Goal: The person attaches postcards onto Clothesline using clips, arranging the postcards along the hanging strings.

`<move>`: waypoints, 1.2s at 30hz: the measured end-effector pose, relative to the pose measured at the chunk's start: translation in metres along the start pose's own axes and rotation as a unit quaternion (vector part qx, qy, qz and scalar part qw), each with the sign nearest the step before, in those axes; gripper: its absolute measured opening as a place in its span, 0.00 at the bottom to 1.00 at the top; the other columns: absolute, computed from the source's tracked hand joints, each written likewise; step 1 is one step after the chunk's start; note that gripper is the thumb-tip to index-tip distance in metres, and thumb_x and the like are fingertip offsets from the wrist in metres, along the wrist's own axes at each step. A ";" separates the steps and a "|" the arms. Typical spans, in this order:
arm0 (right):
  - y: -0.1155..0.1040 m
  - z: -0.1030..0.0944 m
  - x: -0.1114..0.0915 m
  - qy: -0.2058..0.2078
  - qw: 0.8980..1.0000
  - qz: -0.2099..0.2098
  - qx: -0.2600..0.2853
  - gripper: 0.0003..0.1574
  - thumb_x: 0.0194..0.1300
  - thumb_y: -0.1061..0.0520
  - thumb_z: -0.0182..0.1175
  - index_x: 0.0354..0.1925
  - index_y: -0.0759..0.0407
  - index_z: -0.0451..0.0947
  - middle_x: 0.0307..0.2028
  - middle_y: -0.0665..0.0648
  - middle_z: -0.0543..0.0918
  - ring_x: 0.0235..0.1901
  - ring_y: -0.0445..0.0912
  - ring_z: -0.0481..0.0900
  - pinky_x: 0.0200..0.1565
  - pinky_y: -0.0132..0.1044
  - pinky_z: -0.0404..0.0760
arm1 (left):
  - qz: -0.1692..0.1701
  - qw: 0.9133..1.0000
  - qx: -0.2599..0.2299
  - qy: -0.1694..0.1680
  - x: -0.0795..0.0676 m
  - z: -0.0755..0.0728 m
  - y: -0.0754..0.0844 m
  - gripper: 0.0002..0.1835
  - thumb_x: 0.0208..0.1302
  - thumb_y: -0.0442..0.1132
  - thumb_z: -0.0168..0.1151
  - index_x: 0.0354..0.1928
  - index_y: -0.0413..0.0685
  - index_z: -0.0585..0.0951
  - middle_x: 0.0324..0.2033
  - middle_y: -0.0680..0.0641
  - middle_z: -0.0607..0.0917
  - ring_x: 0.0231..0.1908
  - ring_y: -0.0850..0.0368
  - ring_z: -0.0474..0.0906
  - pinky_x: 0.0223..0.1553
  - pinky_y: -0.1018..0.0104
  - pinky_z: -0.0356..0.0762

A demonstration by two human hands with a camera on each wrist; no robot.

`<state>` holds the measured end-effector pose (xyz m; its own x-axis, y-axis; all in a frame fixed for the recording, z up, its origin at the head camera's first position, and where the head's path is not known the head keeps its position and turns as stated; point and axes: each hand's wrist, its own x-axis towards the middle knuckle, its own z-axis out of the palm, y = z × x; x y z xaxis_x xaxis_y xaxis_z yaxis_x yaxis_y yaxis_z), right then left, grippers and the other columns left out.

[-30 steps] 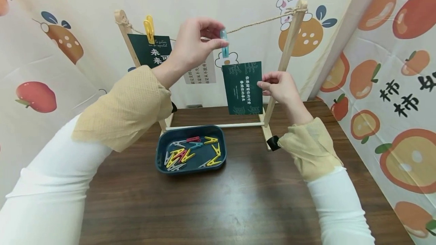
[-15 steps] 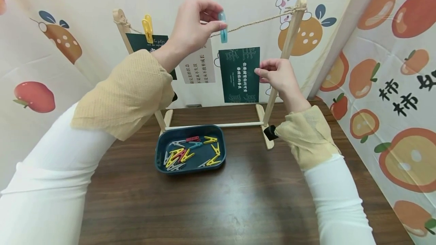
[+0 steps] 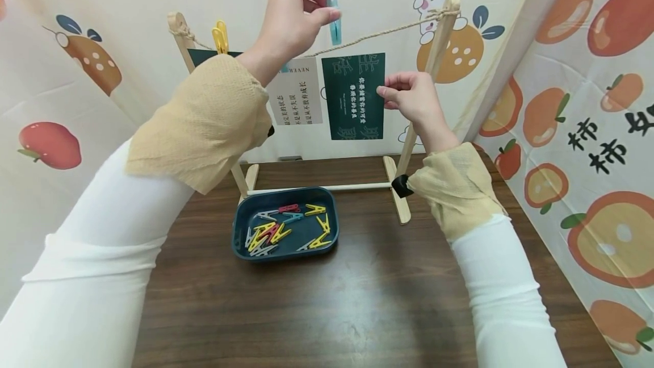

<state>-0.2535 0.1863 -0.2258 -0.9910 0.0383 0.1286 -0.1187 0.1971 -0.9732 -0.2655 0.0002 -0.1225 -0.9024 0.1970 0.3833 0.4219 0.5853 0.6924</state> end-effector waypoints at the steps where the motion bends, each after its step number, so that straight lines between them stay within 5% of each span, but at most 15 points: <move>1: -0.001 0.000 0.001 0.000 1.000 0.002 0.002 0.04 0.56 0.64 0.59 0.30 0.65 0.74 0.23 0.49 0.77 0.21 0.38 0.77 0.28 0.25 0.77 | -0.003 1.000 0.000 0.001 0.001 0.000 0.000 0.18 0.58 0.38 0.57 0.52 0.42 0.73 0.44 0.48 0.74 0.40 0.63 0.65 0.43 0.83 0.63; 12: -0.004 0.002 0.008 -0.009 1.000 0.006 0.026 0.04 0.55 0.66 0.59 0.25 0.61 0.75 0.23 0.49 0.78 0.20 0.39 0.77 0.27 0.26 0.77 | -0.039 0.999 -0.010 0.016 0.014 0.007 -0.006 0.15 0.58 0.38 0.57 0.48 0.44 0.75 0.38 0.51 0.73 0.37 0.64 0.65 0.41 0.83 0.64; 36: -0.008 0.002 0.014 -0.013 0.999 0.017 0.026 0.04 0.54 0.65 0.61 0.25 0.59 0.76 0.23 0.49 0.78 0.21 0.39 0.76 0.28 0.26 0.77 | -0.049 0.995 -0.083 0.041 0.027 0.018 -0.012 0.08 0.59 0.35 0.56 0.40 0.43 0.80 0.35 0.50 0.77 0.34 0.64 0.68 0.38 0.83 0.66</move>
<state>-0.2665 0.1831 -0.2164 -0.9957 0.0184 0.0909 -0.0873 0.1458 -0.9855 -0.2968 0.0131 -0.1314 -0.9325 0.0763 0.3530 0.3470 0.4599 0.8173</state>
